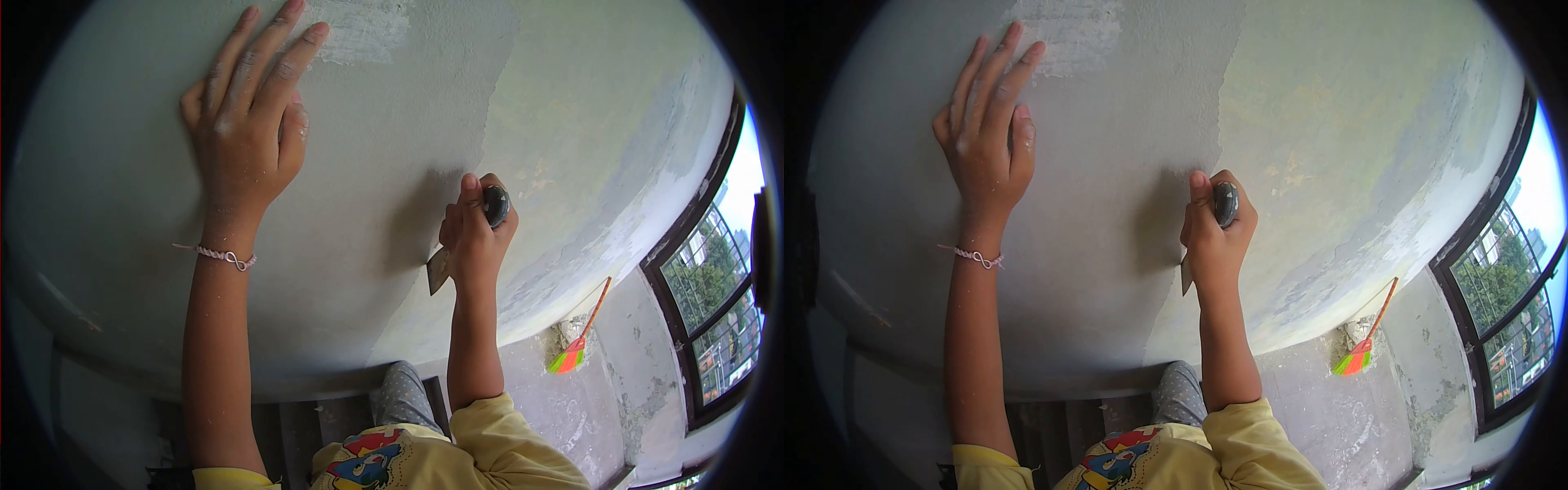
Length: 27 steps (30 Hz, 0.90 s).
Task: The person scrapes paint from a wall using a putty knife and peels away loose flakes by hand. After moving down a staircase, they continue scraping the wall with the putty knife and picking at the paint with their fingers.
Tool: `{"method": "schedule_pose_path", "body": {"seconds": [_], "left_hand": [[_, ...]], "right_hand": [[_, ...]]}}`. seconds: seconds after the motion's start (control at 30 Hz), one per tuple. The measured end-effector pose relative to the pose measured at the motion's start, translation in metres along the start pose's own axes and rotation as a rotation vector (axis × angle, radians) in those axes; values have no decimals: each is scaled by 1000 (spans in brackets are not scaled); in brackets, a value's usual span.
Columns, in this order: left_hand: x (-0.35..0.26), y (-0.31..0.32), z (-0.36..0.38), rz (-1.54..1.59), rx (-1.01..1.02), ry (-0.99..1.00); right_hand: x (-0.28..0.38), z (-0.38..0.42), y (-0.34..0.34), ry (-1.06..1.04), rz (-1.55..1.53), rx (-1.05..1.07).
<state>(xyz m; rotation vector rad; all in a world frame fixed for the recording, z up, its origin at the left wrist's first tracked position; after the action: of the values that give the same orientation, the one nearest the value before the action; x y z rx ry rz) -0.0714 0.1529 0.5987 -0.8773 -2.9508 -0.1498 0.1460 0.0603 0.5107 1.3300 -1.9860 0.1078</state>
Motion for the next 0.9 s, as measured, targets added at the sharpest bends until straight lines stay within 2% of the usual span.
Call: {"method": "schedule_pose_path", "body": {"seconds": [0.9], "left_hand": [[-3,-4,0,8,31,-32]], "right_hand": [[-6,5,6,-20,62,-20]]}}
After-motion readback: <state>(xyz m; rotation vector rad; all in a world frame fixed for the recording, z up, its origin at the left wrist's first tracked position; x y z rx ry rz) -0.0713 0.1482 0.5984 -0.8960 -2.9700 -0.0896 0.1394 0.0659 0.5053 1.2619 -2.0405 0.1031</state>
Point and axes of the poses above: each hand's wrist, its own z-axis away from the middle knuckle, its own y-axis out of the palm, x = y × z, the point moved 2 cm from there along -z, towards the middle knuckle, and after that the axes turned 14 degrees about -y, right-handed, at the moved point
